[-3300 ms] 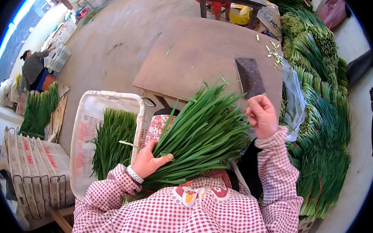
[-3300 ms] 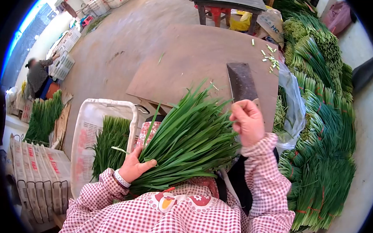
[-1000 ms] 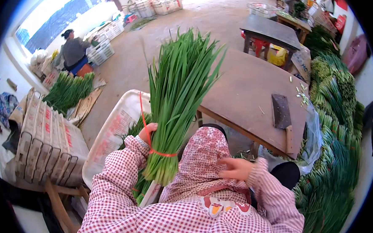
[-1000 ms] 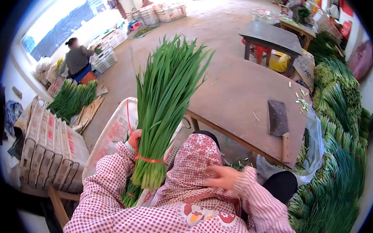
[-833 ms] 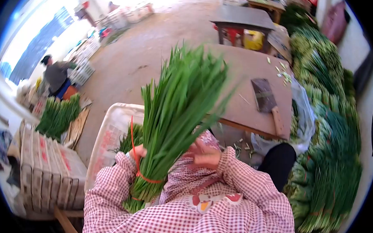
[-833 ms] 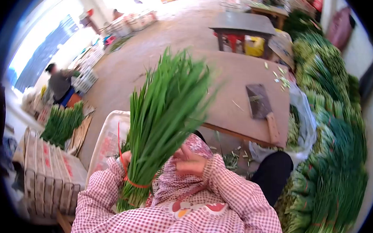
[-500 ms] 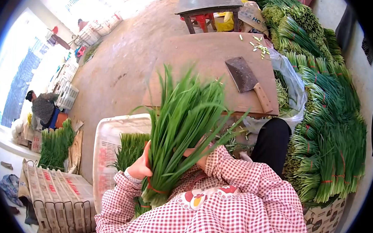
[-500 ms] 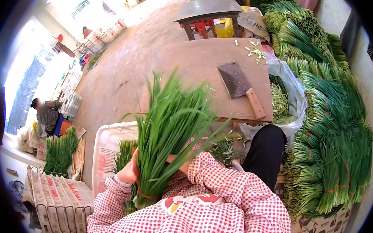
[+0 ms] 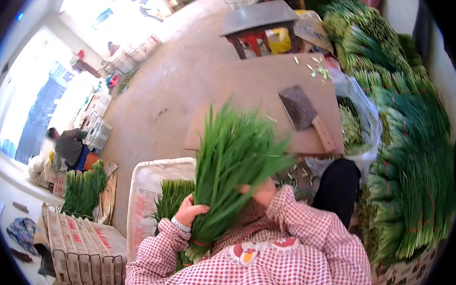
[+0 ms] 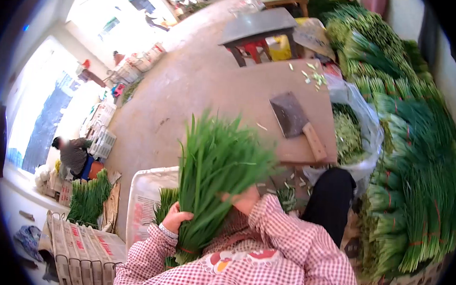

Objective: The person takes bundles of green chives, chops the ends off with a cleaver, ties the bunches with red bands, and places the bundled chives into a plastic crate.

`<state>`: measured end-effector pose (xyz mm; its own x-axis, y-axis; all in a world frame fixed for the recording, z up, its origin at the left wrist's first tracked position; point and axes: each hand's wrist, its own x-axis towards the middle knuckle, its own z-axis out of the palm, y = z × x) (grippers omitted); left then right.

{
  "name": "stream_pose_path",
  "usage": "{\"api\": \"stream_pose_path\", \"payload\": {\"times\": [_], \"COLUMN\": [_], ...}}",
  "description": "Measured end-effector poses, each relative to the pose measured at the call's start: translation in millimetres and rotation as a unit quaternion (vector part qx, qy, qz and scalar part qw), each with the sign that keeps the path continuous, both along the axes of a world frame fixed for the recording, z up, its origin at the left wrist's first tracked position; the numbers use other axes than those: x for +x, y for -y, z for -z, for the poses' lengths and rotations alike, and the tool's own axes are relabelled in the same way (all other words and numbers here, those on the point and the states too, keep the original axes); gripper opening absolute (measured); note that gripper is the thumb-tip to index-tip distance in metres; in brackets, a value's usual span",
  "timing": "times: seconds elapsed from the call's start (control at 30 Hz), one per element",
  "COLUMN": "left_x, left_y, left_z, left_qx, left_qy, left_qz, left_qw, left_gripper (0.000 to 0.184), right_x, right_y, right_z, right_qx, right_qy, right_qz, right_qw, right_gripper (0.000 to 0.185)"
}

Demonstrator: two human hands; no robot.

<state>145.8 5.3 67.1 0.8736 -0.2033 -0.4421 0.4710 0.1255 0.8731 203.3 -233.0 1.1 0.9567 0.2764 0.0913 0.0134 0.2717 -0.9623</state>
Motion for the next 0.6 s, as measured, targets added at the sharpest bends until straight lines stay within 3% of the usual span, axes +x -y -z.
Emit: {"api": "stream_pose_path", "payload": {"times": [0.03,0.1,0.13,0.17,0.2,0.27,0.3,0.33,0.4,0.43,0.47,0.5,0.53,0.57,0.6], "left_x": [-2,-2,-2,2,2,4,6,5,5,11,14,21,26,27,28], "left_y": [-1,0,3,2,0,1,3,10,27,22,20,13,6,8,10], "left_z": [1,-1,-4,-12,-12,-12,-18,-22,-26,-11,-5,1,4,4,2], "left_qx": [0.025,0.035,0.035,0.087,0.086,0.101,0.195,0.194,0.332,0.300,0.230,0.182,0.131,0.105,0.103], "left_qy": [0.011,0.021,0.029,0.008,0.013,0.183,0.255,0.256,0.251,0.230,0.172,0.086,-0.001,0.016,0.019], "left_qz": [0.000,0.027,0.042,0.111,0.104,0.174,0.231,0.231,0.210,0.193,0.140,0.105,0.069,0.039,0.041], "left_qw": [1.000,0.999,0.998,0.990,0.991,0.962,0.919,0.918,0.885,0.905,0.948,0.974,0.989,0.994,0.994], "left_gripper": [0.042,0.056,0.062,0.085,0.085,0.106,0.121,0.121,0.121,0.120,0.101,0.086,0.073,0.053,0.053], "right_x": [0,-8,-2,12,16,4,2,0,-4,-4,-5,-15,-22,-21,-20], "right_y": [3,12,8,-1,-7,-9,-8,-7,-6,-4,-1,8,16,21,21], "right_z": [-2,-20,5,45,69,70,71,72,65,61,49,8,-20,-26,-25], "right_qx": [0.000,0.197,0.196,0.417,0.606,0.670,0.642,0.612,0.542,0.521,0.501,0.330,0.145,0.112,0.111], "right_qy": [0.019,-0.118,-0.109,-0.210,-0.303,-0.350,-0.306,-0.262,-0.170,-0.145,-0.118,-0.180,-0.234,-0.230,-0.227], "right_qz": [-0.012,-0.085,-0.096,-0.145,-0.182,-0.134,-0.136,-0.138,-0.139,-0.141,-0.141,-0.088,-0.029,-0.057,-0.053], "right_qw": [1.000,0.970,0.970,0.872,0.713,0.641,0.690,0.734,0.811,0.829,0.846,0.922,0.961,0.965,0.966], "right_gripper": [0.049,0.057,0.057,0.056,0.056,0.050,0.048,0.047,0.044,0.043,0.042,0.039,0.036,0.034,0.034]}}
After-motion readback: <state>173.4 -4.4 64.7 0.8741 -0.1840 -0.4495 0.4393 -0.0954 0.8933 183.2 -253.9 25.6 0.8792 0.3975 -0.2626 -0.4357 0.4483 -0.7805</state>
